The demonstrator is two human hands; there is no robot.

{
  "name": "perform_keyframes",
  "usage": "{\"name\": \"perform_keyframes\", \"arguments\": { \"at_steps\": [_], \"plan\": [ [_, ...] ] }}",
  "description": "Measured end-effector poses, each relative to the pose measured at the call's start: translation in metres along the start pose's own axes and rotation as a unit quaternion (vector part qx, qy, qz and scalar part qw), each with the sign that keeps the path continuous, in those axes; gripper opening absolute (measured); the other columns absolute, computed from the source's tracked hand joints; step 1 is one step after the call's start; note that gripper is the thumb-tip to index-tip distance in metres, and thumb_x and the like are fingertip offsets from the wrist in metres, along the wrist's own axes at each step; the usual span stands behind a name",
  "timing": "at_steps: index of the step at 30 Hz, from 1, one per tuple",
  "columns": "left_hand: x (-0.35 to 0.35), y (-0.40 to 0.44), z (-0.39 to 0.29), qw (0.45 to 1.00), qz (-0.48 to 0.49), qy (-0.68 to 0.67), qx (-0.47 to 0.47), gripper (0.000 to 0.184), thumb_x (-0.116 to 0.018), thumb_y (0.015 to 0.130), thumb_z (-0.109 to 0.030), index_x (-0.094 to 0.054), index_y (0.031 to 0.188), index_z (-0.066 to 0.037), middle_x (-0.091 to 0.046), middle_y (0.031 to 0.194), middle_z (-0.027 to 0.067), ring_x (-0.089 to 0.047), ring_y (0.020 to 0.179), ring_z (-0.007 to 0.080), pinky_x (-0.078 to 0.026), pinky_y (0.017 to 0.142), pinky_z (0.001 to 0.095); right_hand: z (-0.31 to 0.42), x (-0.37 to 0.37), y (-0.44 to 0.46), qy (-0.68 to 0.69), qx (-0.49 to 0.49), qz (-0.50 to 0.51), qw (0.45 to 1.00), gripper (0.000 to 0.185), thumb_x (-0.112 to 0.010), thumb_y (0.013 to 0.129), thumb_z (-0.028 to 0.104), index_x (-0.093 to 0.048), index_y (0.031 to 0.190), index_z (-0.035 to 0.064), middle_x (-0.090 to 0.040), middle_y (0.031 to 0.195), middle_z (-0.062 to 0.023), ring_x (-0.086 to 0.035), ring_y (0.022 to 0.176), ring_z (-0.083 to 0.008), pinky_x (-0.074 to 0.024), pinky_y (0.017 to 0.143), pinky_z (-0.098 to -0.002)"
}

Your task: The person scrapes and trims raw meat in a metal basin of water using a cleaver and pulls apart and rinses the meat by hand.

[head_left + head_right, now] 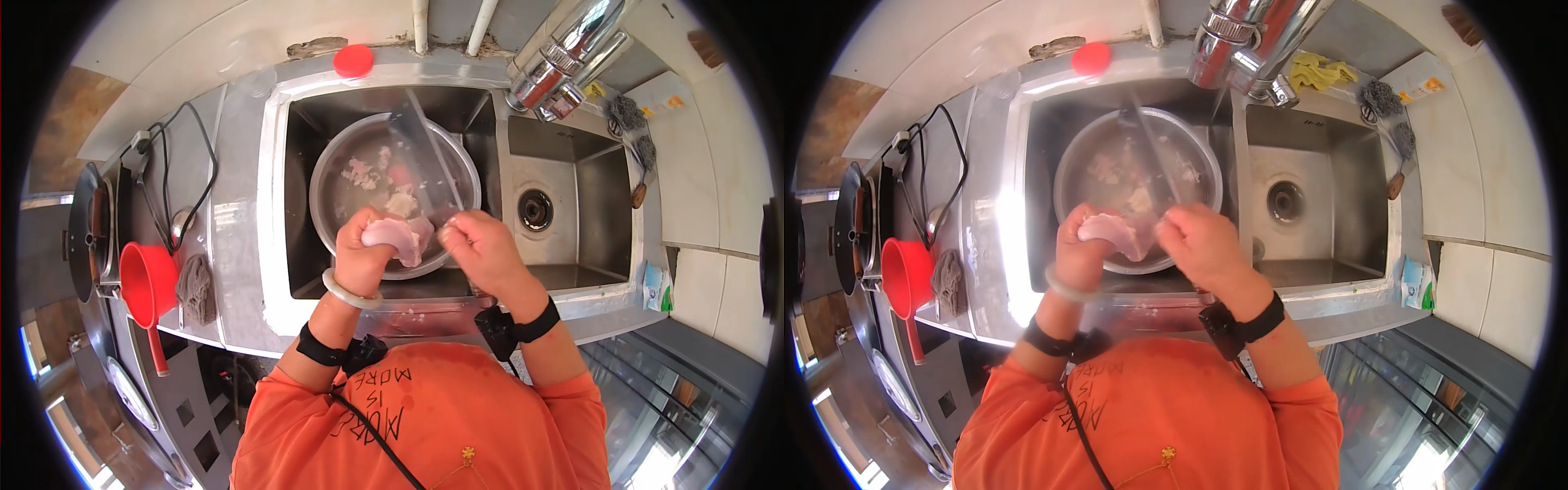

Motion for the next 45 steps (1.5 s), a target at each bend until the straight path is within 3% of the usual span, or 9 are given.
{"name": "perform_keyframes", "arguments": {
  "at_steps": [2, 12, 15, 17, 23, 34, 38, 41, 45],
  "plan": [
    [-0.004, -0.001, 0.003, 0.998, 0.013, 0.03, -0.048, 0.024, -0.044, 0.063, 0.012, -0.055, 0.08, -0.001, -0.061, 0.081, 0.0063, -0.054, 0.073, 0.0106, -0.045, 0.065, 0.0241, 0.013, -0.008, 0.002, -0.017, 0.022, -0.005, 1.0, 0.015, -0.059, 0.077, 0.014, -0.058, 0.086, 0.0016, -0.056, 0.074, -0.0138, -0.056, 0.068, -0.0319, -0.0446, 0.061, -0.0356],
    [-0.001, 0.0, 0.008, 0.996, -0.034, 0.056, -0.062, 0.021, -0.046, 0.065, 0.011, -0.055, 0.078, -0.002, -0.06, 0.078, 0.0041, -0.052, 0.069, 0.0087, -0.044, 0.06, 0.0228, -0.002, -0.031, 0.004, -0.103, -0.005, -0.016, 0.994, 0.01, -0.053, 0.073, 0.013, -0.057, 0.078, 0.0056, -0.052, 0.069, -0.0153, -0.053, 0.064, -0.0355, -0.0427, 0.058, -0.0434],
    [-0.004, 0.001, 0.002, 0.998, -0.032, 0.015, -0.051, 0.021, -0.047, 0.065, 0.012, -0.054, 0.077, -0.004, -0.06, 0.077, 0.0051, -0.054, 0.069, 0.0095, -0.044, 0.058, 0.0222, -0.018, -0.03, 0.006, -0.136, -0.035, -0.032, 0.99, 0.01, -0.052, 0.073, 0.014, -0.056, 0.076, 0.005, -0.052, 0.068, -0.0156, -0.053, 0.066, -0.0357, -0.0424, 0.06, -0.0441],
    [0.002, 0.004, -0.007, 0.981, -0.152, -0.123, -0.019, 0.021, -0.045, 0.064, 0.012, -0.051, 0.075, -0.005, -0.06, 0.077, 0.0064, -0.056, 0.069, 0.0117, -0.045, 0.057, 0.022, -0.032, -0.027, 0.003, -0.156, -0.046, -0.043, 0.986, 0.01, -0.052, 0.073, 0.014, -0.056, 0.075, 0.0045, -0.053, 0.069, -0.0159, -0.054, 0.067, -0.0358, -0.0425, 0.061, -0.0443],
    [0.021, 0.018, -0.015, 0.975, -0.103, -0.194, -0.036, 0.022, -0.04, 0.065, 0.007, -0.047, 0.083, -0.003, -0.056, 0.082, 0.0112, -0.056, 0.077, 0.022, -0.047, 0.07, 0.0301, -0.043, -0.015, -0.005, 0.008, -0.118, -0.041, 0.992, 0.013, -0.053, 0.078, 0.014, -0.056, 0.077, 0.0018, -0.055, 0.067, -0.0144, -0.053, 0.066, -0.0316, -0.0441, 0.061, -0.0367],
    [-0.005, 0.012, -0.004, 0.988, -0.097, -0.118, -0.026, 0.019, -0.046, 0.062, 0.012, -0.046, 0.069, -0.006, -0.061, 0.078, 0.0076, -0.055, 0.067, 0.0121, -0.042, 0.057, 0.0222, 0.015, -0.023, 0.012, -0.061, 0.03, -0.024, 0.997, 0.013, -0.054, 0.077, 0.013, -0.056, 0.084, 0.0028, -0.055, 0.074, -0.0154, -0.055, 0.066, -0.0352, -0.0443, 0.059, -0.0407],
    [-0.002, 0.011, 0.001, 0.989, -0.101, -0.105, -0.016, 0.02, -0.042, 0.063, 0.012, -0.042, 0.072, -0.006, -0.061, 0.086, 0.013, -0.058, 0.074, 0.0209, -0.045, 0.059, 0.0271, 0.008, -0.028, 0.008, -0.094, 0.038, -0.029, 0.994, 0.011, -0.053, 0.077, 0.012, -0.055, 0.084, 0.0035, -0.055, 0.074, -0.0152, -0.055, 0.067, -0.0366, -0.0445, 0.059, -0.0422],
    [0.002, 0.012, 0.005, 0.987, -0.093, -0.132, -0.022, 0.019, -0.048, 0.062, 0.012, -0.048, 0.07, -0.005, -0.061, 0.081, 0.0074, -0.055, 0.07, 0.0123, -0.043, 0.06, 0.0223, 0.003, -0.028, 0.007, -0.139, 0.026, -0.019, 0.99, 0.008, -0.052, 0.077, 0.01, -0.054, 0.081, 0.0036, -0.055, 0.074, -0.0156, -0.055, 0.067, -0.0367, -0.0445, 0.059, -0.0428],
    [-0.001, 0.009, -0.001, 0.987, -0.113, -0.11, -0.025, 0.019, -0.049, 0.062, 0.011, -0.047, 0.07, -0.006, -0.06, 0.08, 0.0074, -0.054, 0.071, 0.0125, -0.043, 0.061, 0.0228, -0.013, -0.028, 0.005, -0.111, 0.026, -0.021, 0.993, 0.008, -0.052, 0.077, 0.01, -0.053, 0.08, 0.0019, -0.055, 0.073, -0.0163, -0.054, 0.065, -0.0367, -0.0435, 0.058, -0.0424]
  ]
}}
Point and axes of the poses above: each hand's wrist, its own y-axis towards the middle knuckle, its own x-axis out of the back of the hand, z = x × y, the point moved 4 cm from there along y, towards the middle knuckle
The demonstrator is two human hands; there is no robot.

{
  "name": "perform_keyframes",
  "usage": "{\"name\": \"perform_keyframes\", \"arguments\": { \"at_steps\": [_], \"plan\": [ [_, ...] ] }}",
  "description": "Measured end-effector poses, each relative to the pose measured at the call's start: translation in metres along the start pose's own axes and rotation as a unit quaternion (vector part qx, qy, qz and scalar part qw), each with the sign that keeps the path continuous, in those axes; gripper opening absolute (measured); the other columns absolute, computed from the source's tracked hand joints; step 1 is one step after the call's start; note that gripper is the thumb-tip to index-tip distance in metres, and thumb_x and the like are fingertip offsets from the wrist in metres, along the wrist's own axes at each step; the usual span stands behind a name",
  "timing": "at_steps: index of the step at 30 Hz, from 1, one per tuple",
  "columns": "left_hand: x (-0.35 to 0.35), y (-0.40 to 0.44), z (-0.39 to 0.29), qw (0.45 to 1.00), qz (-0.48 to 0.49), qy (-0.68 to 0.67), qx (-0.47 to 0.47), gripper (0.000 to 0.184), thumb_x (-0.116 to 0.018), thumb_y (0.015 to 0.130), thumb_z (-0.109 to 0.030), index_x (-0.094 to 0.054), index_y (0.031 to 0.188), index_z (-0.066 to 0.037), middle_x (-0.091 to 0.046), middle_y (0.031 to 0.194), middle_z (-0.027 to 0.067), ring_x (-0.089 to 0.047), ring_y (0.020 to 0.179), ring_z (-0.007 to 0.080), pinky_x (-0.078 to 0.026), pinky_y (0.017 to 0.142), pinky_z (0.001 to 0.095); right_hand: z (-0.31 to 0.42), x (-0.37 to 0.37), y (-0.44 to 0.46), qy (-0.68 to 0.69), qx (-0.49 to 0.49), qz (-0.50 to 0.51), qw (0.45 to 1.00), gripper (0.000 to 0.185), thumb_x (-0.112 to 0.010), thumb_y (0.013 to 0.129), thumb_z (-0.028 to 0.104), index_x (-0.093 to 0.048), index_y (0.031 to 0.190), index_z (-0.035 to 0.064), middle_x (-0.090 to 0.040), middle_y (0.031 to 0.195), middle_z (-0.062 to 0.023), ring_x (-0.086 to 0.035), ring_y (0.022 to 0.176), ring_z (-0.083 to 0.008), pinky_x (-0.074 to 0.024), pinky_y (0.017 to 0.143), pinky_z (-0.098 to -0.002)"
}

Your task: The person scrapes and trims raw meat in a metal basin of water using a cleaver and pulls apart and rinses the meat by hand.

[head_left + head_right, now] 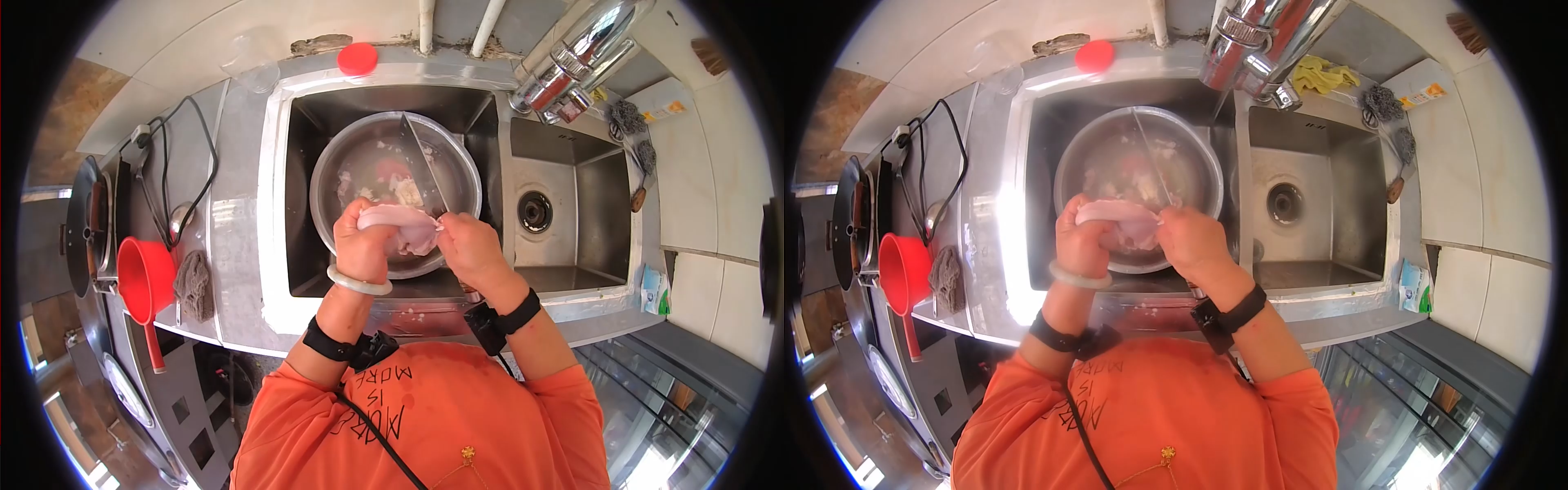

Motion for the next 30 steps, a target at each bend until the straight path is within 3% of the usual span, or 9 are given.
{"name": "perform_keyframes", "arguments": {
  "at_steps": [4, 8, 10, 13, 16, 20, 22, 25, 30],
  "plan": [
    [0.007, 0.007, 0.002, 0.998, 0.002, 0.012, 0.064, 0.019, -0.049, 0.063, 0.01, -0.047, 0.074, -0.005, -0.056, 0.078, 0.0062, -0.055, 0.072, 0.0131, -0.043, 0.062, 0.0238, -0.007, 0.007, 0.0, 0.154, -0.04, 0.04, 0.986, 0.009, -0.051, 0.078, 0.008, -0.052, 0.08, -0.0003, -0.054, 0.07, -0.0165, -0.053, 0.063, -0.0355, -0.0424, 0.057, -0.0401],
    [0.007, 0.01, 0.002, 0.973, 0.126, 0.184, 0.051, 0.019, -0.053, 0.068, 0.004, -0.048, 0.085, -0.004, -0.054, 0.084, 0.0064, -0.055, 0.074, 0.0154, -0.045, 0.065, 0.0262, 0.0, 0.019, 0.003, 0.147, -0.065, 0.056, 0.985, 0.01, -0.05, 0.079, 0.013, -0.055, 0.082, 0.0038, -0.057, 0.077, -0.0182, -0.055, 0.073, -0.0367, -0.0437, 0.064, -0.0429],
    [0.009, 0.007, 0.011, 0.957, 0.176, 0.217, 0.071, 0.021, -0.055, 0.072, -0.003, -0.049, 0.092, -0.004, -0.054, 0.088, 0.0066, -0.056, 0.075, 0.0157, -0.046, 0.066, 0.0289, 0.01, 0.024, 0.006, 0.071, 0.004, 0.022, 0.997, 0.01, -0.05, 0.078, 0.012, -0.055, 0.081, 0.0042, -0.056, 0.076, -0.0171, -0.055, 0.072, -0.0365, -0.0438, 0.064, -0.0436],
    [-0.009, -0.003, 0.026, 0.833, 0.301, 0.432, -0.17, 0.017, -0.057, 0.075, -0.011, -0.055, 0.089, -0.002, -0.058, 0.085, 0.0145, -0.057, 0.067, 0.0283, -0.046, 0.064, 0.0363, 0.012, 0.013, 0.005, 0.019, 0.034, 0.04, 0.998, 0.008, -0.051, 0.078, 0.012, -0.055, 0.079, 0.0051, -0.055, 0.075, -0.0161, -0.055, 0.071, -0.0367, -0.0435, 0.062, -0.0447],
    [-0.006, -0.001, 0.034, 0.79, 0.275, 0.528, -0.145, 0.011, -0.054, 0.077, -0.012, -0.057, 0.081, -0.001, -0.057, 0.079, 0.0191, -0.055, 0.068, 0.0361, -0.044, 0.063, 0.0399, 0.01, 0.006, -0.001, 0.027, 0.053, 0.041, 0.997, 0.006, -0.053, 0.078, 0.009, -0.053, 0.08, 0.0033, -0.051, 0.072, -0.0153, -0.053, 0.068, -0.0357, -0.0426, 0.06, -0.0436],
    [-0.005, -0.003, 0.034, 0.819, 0.281, 0.477, -0.149, 0.011, -0.049, 0.078, -0.009, -0.056, 0.077, -0.001, -0.056, 0.072, 0.0194, -0.054, 0.068, 0.0375, -0.043, 0.061, 0.0418, -0.001, 0.002, -0.004, -0.028, 0.045, 0.052, 0.997, 0.006, -0.053, 0.078, 0.01, -0.052, 0.08, 0.0037, -0.052, 0.073, -0.0156, -0.054, 0.068, -0.0363, -0.0434, 0.06, -0.0447],
    [-0.005, -0.003, 0.036, 0.835, 0.302, 0.444, -0.12, 0.017, -0.046, 0.08, -0.006, -0.061, 0.085, 0.0, -0.058, 0.067, 0.0128, -0.057, 0.059, 0.0229, -0.046, 0.058, 0.0326, -0.003, 0.0, -0.005, -0.061, 0.034, 0.059, 0.996, 0.007, -0.053, 0.078, 0.01, -0.053, 0.079, 0.0037, -0.053, 0.072, -0.0164, -0.055, 0.068, -0.0368, -0.0439, 0.06, -0.0457],
    [0.002, -0.002, 0.047, 0.88, 0.29, 0.373, -0.043, 0.02, -0.043, 0.082, -0.006, -0.061, 0.086, 0.001, -0.058, 0.066, 0.0064, -0.056, 0.06, 0.0137, -0.045, 0.056, 0.0275, -0.009, -0.004, -0.002, -0.061, 0.015, 0.065, 0.996, 0.007, -0.053, 0.078, 0.011, -0.053, 0.079, 0.0034, -0.054, 0.072, -0.017, -0.055, 0.068, -0.0373, -0.0442, 0.06, -0.0462],
    [0.01, -0.009, 0.037, 0.957, 0.212, 0.188, 0.068, 0.021, -0.042, 0.079, -0.003, -0.061, 0.086, 0.001, -0.061, 0.07, 0.0056, -0.055, 0.059, 0.0146, -0.044, 0.055, 0.0274, -0.03, -0.007, 0.0, -0.08, -0.002, 0.04, 0.996, 0.009, -0.052, 0.078, 0.012, -0.053, 0.078, 0.0033, -0.055, 0.072, -0.0181, -0.056, 0.068, -0.0376, -0.0441, 0.061, -0.0465]
  ]
}}
Point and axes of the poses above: each hand's wrist, its own y-axis towards the middle knuckle, its own x-axis out of the back of the hand, z = x × y, the point moved 4 cm from there along y, towards the middle knuckle
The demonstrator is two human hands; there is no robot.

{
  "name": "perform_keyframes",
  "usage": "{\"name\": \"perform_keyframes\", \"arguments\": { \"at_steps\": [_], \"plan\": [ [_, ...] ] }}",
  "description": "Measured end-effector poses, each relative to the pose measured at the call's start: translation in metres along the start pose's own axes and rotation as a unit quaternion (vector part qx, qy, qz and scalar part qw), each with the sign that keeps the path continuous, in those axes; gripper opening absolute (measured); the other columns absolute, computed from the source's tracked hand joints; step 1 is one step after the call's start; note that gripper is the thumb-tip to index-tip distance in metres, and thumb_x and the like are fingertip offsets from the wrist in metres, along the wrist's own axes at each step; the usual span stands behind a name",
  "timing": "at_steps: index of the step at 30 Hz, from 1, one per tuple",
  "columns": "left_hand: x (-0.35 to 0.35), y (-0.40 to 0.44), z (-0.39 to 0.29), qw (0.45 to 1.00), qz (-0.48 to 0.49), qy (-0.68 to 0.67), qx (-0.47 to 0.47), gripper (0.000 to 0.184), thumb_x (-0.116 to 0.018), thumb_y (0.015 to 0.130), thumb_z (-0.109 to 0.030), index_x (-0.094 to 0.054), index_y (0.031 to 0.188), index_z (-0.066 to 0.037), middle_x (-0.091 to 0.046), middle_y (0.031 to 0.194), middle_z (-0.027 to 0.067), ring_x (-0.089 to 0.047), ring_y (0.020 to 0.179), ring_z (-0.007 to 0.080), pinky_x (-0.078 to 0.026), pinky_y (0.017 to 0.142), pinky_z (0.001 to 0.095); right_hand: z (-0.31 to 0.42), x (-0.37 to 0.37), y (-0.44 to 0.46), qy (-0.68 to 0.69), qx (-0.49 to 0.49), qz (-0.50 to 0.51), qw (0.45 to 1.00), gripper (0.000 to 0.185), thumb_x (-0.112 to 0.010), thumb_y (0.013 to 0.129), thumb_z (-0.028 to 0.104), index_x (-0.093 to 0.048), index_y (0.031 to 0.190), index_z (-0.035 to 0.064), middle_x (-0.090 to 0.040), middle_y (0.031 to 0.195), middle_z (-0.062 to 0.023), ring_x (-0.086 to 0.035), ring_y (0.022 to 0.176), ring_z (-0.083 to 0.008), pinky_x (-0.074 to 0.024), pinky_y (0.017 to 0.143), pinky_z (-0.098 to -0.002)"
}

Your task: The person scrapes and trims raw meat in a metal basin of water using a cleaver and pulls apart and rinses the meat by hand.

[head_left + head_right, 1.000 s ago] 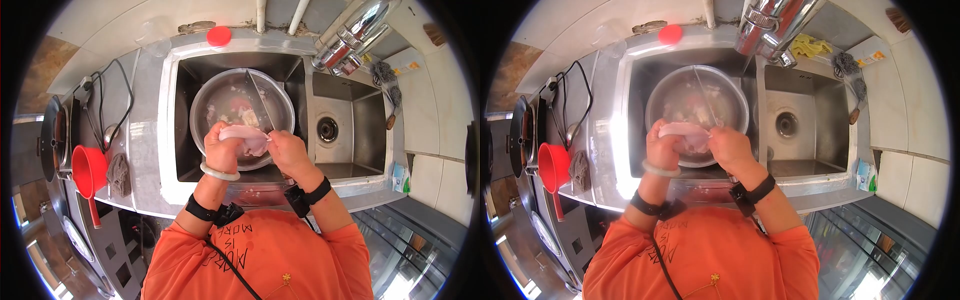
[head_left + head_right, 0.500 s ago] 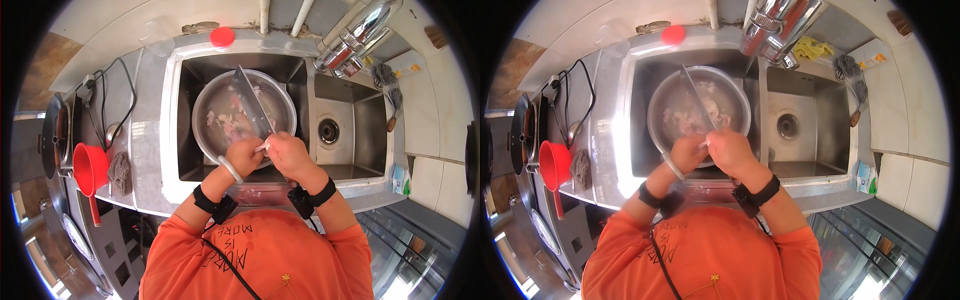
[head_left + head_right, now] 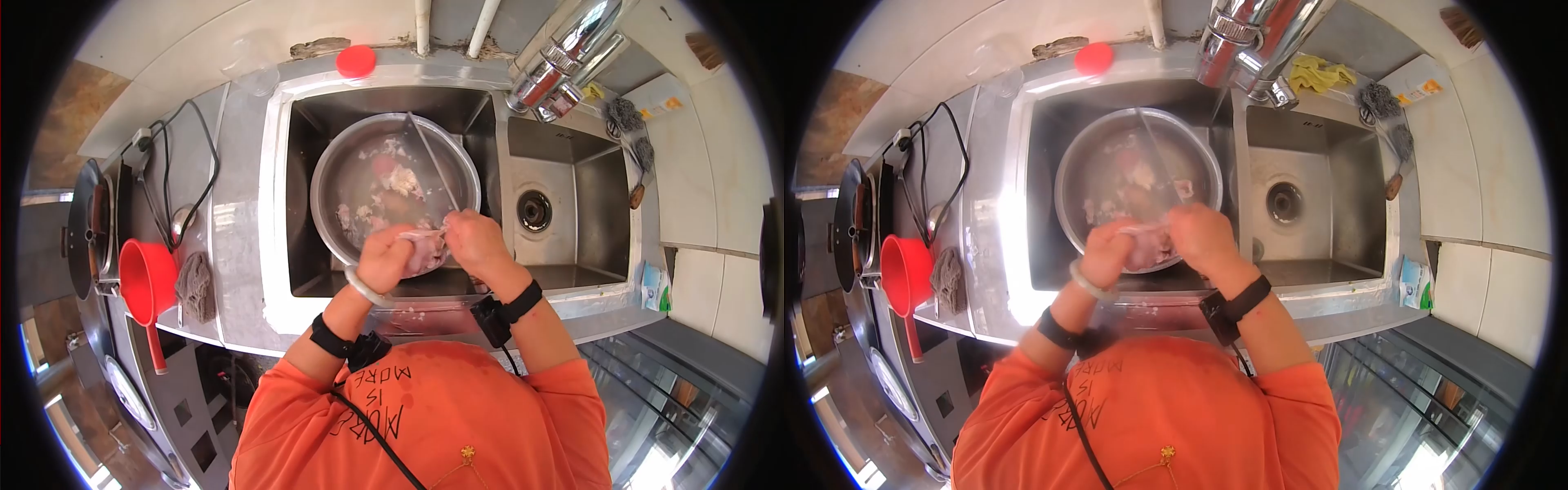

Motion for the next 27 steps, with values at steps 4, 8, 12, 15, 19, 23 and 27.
{"name": "perform_keyframes", "arguments": {
  "at_steps": [4, 8, 12, 15, 19, 23, 27],
  "plan": [
    [0.014, -0.007, -0.019, 0.975, -0.081, -0.206, 0.023, 0.028, -0.04, 0.077, 0.0, -0.059, 0.096, 0.003, -0.062, 0.085, 0.0063, -0.057, 0.074, 0.0148, -0.047, 0.065, 0.0265, -0.018, 0.017, -0.004, -0.005, -0.08, -0.047, 0.996, 0.014, -0.049, 0.079, 0.016, -0.058, 0.075, 0.0055, -0.057, 0.071, -0.0174, -0.057, 0.07, -0.0369, -0.0445, 0.062, -0.0467],
    [0.022, 0.001, 0.001, 0.953, -0.034, -0.299, 0.041, 0.028, -0.039, 0.076, 0.0, -0.053, 0.099, 0.002, -0.059, 0.101, 0.0118, -0.056, 0.095, 0.0213, -0.043, 0.087, 0.032, 0.006, 0.049, -0.008, 0.078, -0.067, -0.055, 0.993, 0.022, -0.051, 0.078, 0.015, -0.059, 0.097, 0.0095, -0.057, 0.07, -0.0171, -0.056, 0.067, -0.0356, -0.0438, 0.061, -0.0458],
    [0.021, -0.002, 0.008, 0.942, -0.03, -0.321, 0.093, 0.031, -0.039, 0.072, 0.0, -0.052, 0.1, 0.001, -0.056, 0.107, 0.013, -0.055, 0.099, 0.0246, -0.043, 0.088, 0.0352, 0.035, 0.064, -0.023, -0.014, 0.016, -0.07, 0.997, 0.032, -0.052, 0.076, 0.007, -0.057, 0.107, 0.0075, -0.057, 0.07, -0.014, -0.057, 0.064, -0.0309, -0.0447, 0.057, -0.0384],
    [0.019, -0.003, 0.012, 0.927, -0.033, -0.357, 0.112, 0.041, -0.04, 0.069, 0.0, -0.05, 0.108, 0.001, -0.054, 0.112, 0.0144, -0.052, 0.105, 0.0274, -0.042, 0.09, 0.0387, 0.03, 0.058, -0.036, 0.039, 0.004, -0.164, 0.986, 0.027, -0.053, 0.075, 0.007, -0.059, 0.101, 0.0065, -0.057, 0.069, -0.0135, -0.056, 0.061, -0.03, -0.0443, 0.054, -0.0372],
    [0.012, -0.003, 0.022, 0.914, 0.004, -0.394, 0.095, 0.055, -0.04, 0.064, 0.0, -0.044, 0.119, 0.002, -0.053, 0.114, 0.0144, -0.052, 0.105, 0.0274, -0.042, 0.086, 0.0386, 0.031, 0.043, -0.049, 0.011, 0.018, -0.07, 0.997, 0.019, -0.057, 0.073, 0.008, -0.057, 0.092, 0.0057, -0.055, 0.068, -0.0117, -0.055, 0.061, -0.0298, -0.0435, 0.054, -0.0401],
    [0.008, -0.002, 0.022, 0.926, 0.008, -0.37, 0.075, 0.048, -0.042, 0.071, -0.001, -0.045, 0.119, 0.002, -0.056, 0.11, 0.0131, -0.055, 0.094, 0.0225, -0.044, 0.073, 0.0327, 0.042, 0.033, -0.053, -0.019, 0.06, -0.083, 0.995, 0.009, -0.058, 0.075, 0.011, -0.055, 0.082, 0.0065, -0.051, 0.063, -0.0091, -0.055, 0.058, -0.0266, -0.0438, 0.05, -0.0379],
    [0.016, 0.002, 0.05, 0.93, 0.046, -0.362, 0.04, 0.035, -0.049, 0.081, -0.007, -0.048, 0.115, 0.0, -0.057, 0.107, 0.0114, -0.056, 0.092, 0.0211, -0.045, 0.072, 0.0313, 0.044, 0.023, -0.055, -0.071, 0.094, -0.096, 0.988, 0.008, -0.058, 0.074, 0.011, -0.054, 0.081, 0.0083, -0.046, 0.06, -0.0064, -0.055, 0.056, -0.023, -0.0439, 0.048, -0.0342]
  ]
}}
Point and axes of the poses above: each hand's wrist, its own y-axis towards the middle knuckle, its own x-axis out of the back of the hand, z = x × y, the point moved 4 cm from there along y, towards the middle knuckle
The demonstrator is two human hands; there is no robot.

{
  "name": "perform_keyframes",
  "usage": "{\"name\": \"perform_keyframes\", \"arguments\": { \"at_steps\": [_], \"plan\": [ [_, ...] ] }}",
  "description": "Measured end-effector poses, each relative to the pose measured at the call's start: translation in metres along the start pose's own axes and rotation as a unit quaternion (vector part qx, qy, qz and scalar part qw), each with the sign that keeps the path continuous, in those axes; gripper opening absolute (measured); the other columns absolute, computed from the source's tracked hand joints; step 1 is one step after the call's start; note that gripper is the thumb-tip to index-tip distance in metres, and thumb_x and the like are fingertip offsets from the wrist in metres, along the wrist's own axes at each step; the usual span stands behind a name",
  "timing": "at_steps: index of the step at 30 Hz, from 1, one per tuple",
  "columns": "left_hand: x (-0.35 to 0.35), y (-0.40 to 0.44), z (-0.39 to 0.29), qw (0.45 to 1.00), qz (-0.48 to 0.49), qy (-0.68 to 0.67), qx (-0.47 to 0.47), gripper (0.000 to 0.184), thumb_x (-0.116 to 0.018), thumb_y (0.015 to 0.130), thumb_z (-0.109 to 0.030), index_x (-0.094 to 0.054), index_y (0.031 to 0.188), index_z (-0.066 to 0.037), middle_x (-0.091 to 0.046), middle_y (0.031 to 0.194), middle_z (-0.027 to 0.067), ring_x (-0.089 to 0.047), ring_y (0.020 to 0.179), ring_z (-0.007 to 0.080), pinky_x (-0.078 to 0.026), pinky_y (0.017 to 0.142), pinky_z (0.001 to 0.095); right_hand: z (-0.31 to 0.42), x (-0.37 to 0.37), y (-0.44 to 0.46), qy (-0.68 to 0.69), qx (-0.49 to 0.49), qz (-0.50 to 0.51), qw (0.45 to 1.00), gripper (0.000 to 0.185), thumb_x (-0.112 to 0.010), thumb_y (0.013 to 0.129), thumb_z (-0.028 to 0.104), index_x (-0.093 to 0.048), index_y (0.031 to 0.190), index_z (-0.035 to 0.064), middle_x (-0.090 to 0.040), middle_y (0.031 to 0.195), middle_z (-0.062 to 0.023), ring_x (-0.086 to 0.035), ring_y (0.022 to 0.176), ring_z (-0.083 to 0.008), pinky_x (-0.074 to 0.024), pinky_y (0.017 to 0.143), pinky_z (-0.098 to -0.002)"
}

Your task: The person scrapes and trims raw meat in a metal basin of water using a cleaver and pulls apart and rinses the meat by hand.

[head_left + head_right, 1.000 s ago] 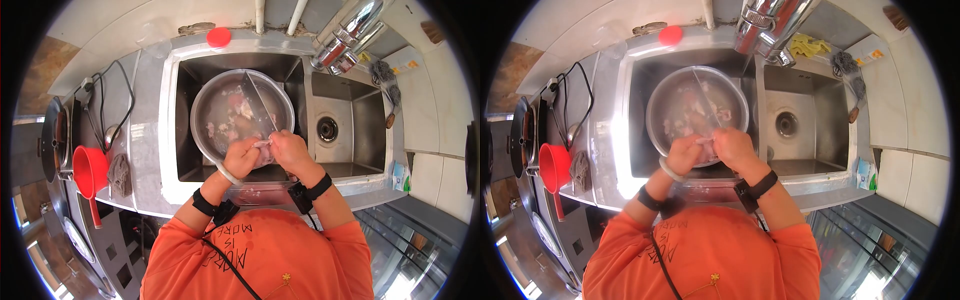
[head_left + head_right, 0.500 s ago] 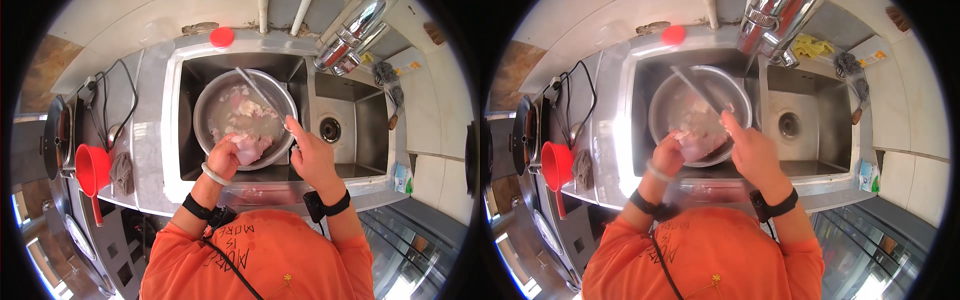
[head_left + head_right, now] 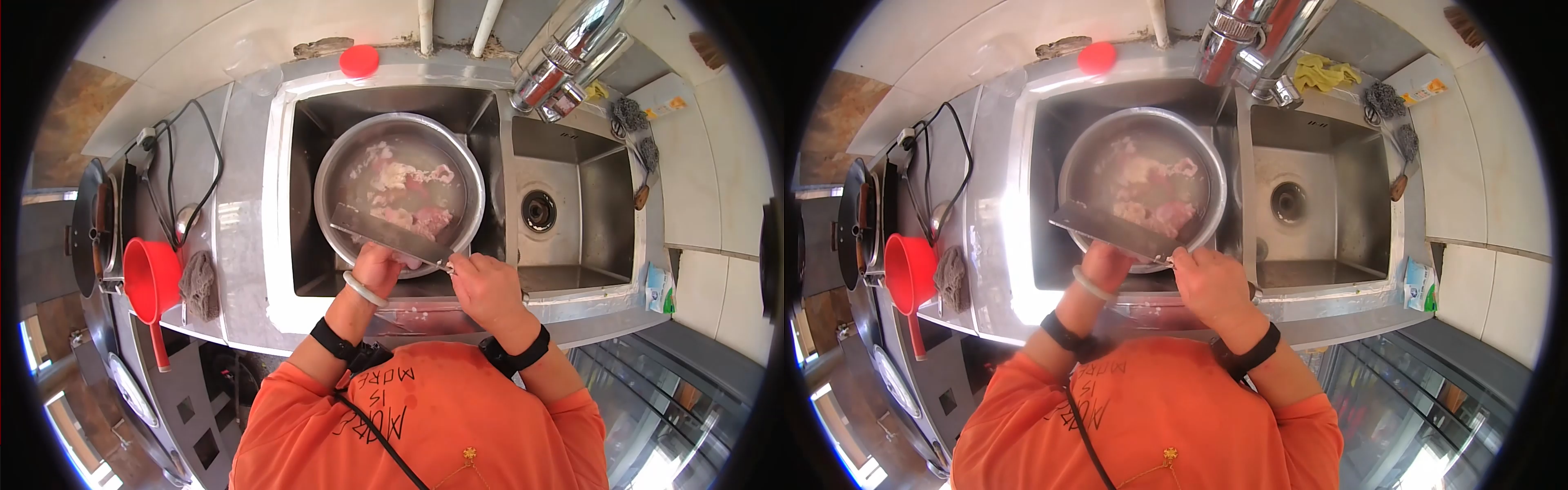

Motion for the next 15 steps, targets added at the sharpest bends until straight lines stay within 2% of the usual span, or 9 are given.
{"name": "perform_keyframes", "arguments": {
  "at_steps": [2, 3, 4, 5, 7, 9, 11, 13, 15],
  "plan": [
    [0.004, 0.0, 0.0, 0.995, -0.083, 0.047, -0.002, 0.027, -0.053, 0.085, -0.009, -0.051, 0.111, -0.002, -0.059, 0.104, 0.0099, -0.057, 0.087, 0.0198, -0.045, 0.071, 0.0313, 0.005, 0.008, 0.002, 0.004, 0.003, -0.003, 1.0, 0.008, -0.058, 0.074, 0.011, -0.054, 0.081, 0.0082, -0.047, 0.06, -0.006, -0.054, 0.056, -0.0225, -0.0438, 0.048, -0.034],
    [-0.002, 0.0, 0.001, 0.995, -0.084, 0.046, -0.002, 0.027, -0.053, 0.085, -0.009, -0.051, 0.111, -0.002, -0.059, 0.104, 0.0099, -0.057, 0.087, 0.0198, -0.045, 0.071, 0.0313, 0.007, 0.011, 0.002, 0.008, 0.005, -0.004, 1.0, 0.008, -0.058, 0.074, 0.011, -0.054, 0.08, 0.0081, -0.047, 0.061, -0.0057, -0.054, 0.056, -0.022, -0.0436, 0.047, -0.0337],
    [-0.006, -0.003, -0.001, 0.989, -0.12, 0.077, -0.039, 0.023, -0.052, 0.086, -0.016, -0.054, 0.105, -0.003, -0.06, 0.098, 0.0093, -0.058, 0.085, 0.0209, -0.047, 0.071, 0.0335, 0.009, 0.012, 0.0, 0.008, 0.005, -0.002, 1.0, 0.008, -0.058, 0.074, 0.011, -0.054, 0.08, 0.0081, -0.047, 0.061, -0.0057, -0.054, 0.056, -0.022, -0.0436, 0.047, -0.0337],
    [-0.01, -0.004, -0.006, 0.979, -0.154, 0.109, -0.076, 0.023, -0.052, 0.087, -0.023, -0.057, 0.099, -0.003, -0.062, 0.092, 0.0087, -0.059, 0.084, 0.022, -0.048, 0.071, 0.0356, 0.009, 0.012, -0.002, 0.024, 0.004, 0.009, 1.0, 0.016, -0.06, 0.072, 0.01, -0.055, 0.087, 0.0071, -0.048, 0.064, -0.0063, -0.054, 0.059, -0.0233, -0.0439, 0.05, -0.0347],
    [-0.004, -0.006, -0.002, 0.982, -0.155, 0.085, -0.073, 0.024, -0.053, 0.087, -0.024, -0.057, 0.098, -0.003, -0.062, 0.091, 0.0088, -0.059, 0.083, 0.0217, -0.048, 0.071, 0.0355, 0.007, 0.009, -0.001, 0.04, 0.002, 0.019, 0.999, 0.025, -0.062, 0.07, 0.009, -0.057, 0.094, 0.0061, -0.049, 0.067, -0.007, -0.055, 0.062, -0.0246, -0.0442, 0.053, -0.0357],
    [-0.001, -0.007, -0.003, 0.983, -0.157, 0.061, -0.072, 0.024, -0.054, 0.087, -0.025, -0.058, 0.097, -0.003, -0.061, 0.091, 0.0089, -0.058, 0.082, 0.0214, -0.047, 0.071, 0.0354, 0.003, 0.005, 0.001, -0.024, 0.023, -0.008, 0.999, 0.008, -0.059, 0.073, 0.011, -0.054, 0.079, 0.0089, -0.047, 0.061, -0.0047, -0.054, 0.056, -0.0214, -0.0439, 0.048, -0.0336],
    [-0.002, -0.009, -0.007, 0.989, -0.126, 0.026, -0.074, 0.026, -0.048, 0.078, 0.003, -0.053, 0.102, -0.001, -0.06, 0.096, 0.0088, -0.058, 0.084, 0.0185, -0.047, 0.077, 0.0329, -0.002, 0.007, 0.001, -0.026, 0.023, -0.002, 0.999, 0.007, -0.058, 0.073, 0.011, -0.054, 0.079, 0.0094, -0.048, 0.061, -0.0047, -0.054, 0.056, -0.0218, -0.0441, 0.048, -0.0341],
    [0.023, -0.004, -0.008, 0.995, -0.073, 0.021, -0.058, 0.025, -0.047, 0.077, 0.004, -0.054, 0.1, 0.0, -0.06, 0.096, 0.0096, -0.058, 0.085, 0.0193, -0.047, 0.077, 0.0335, -0.012, 0.009, -0.001, -0.03, 0.022, 0.006, 0.999, 0.007, -0.058, 0.073, 0.011, -0.054, 0.079, 0.0099, -0.048, 0.062, -0.0047, -0.054, 0.056, -0.0221, -0.0442, 0.049, -0.0345],
    [0.009, -0.004, -0.013, 0.999, -0.02, 0.014, -0.04, 0.024, -0.045, 0.076, 0.004, -0.055, 0.097, 0.001, -0.06, 0.095, 0.0104, -0.059, 0.085, 0.0201, -0.048, 0.077, 0.0342, -0.026, 0.006, -0.002, -0.037, -0.012, 0.025, 0.999, 0.005, -0.057, 0.074, 0.011, -0.054, 0.078, 0.0104, -0.05, 0.063, -0.005, -0.055, 0.057, -0.0228, -0.044, 0.049, -0.0353]
  ]
}}
Point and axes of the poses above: each hand's wrist, its own y-axis towards the middle knuckle, its own x-axis out of the back of the hand, z = x × y, the point moved 4 cm from there along y, towards the middle knuckle
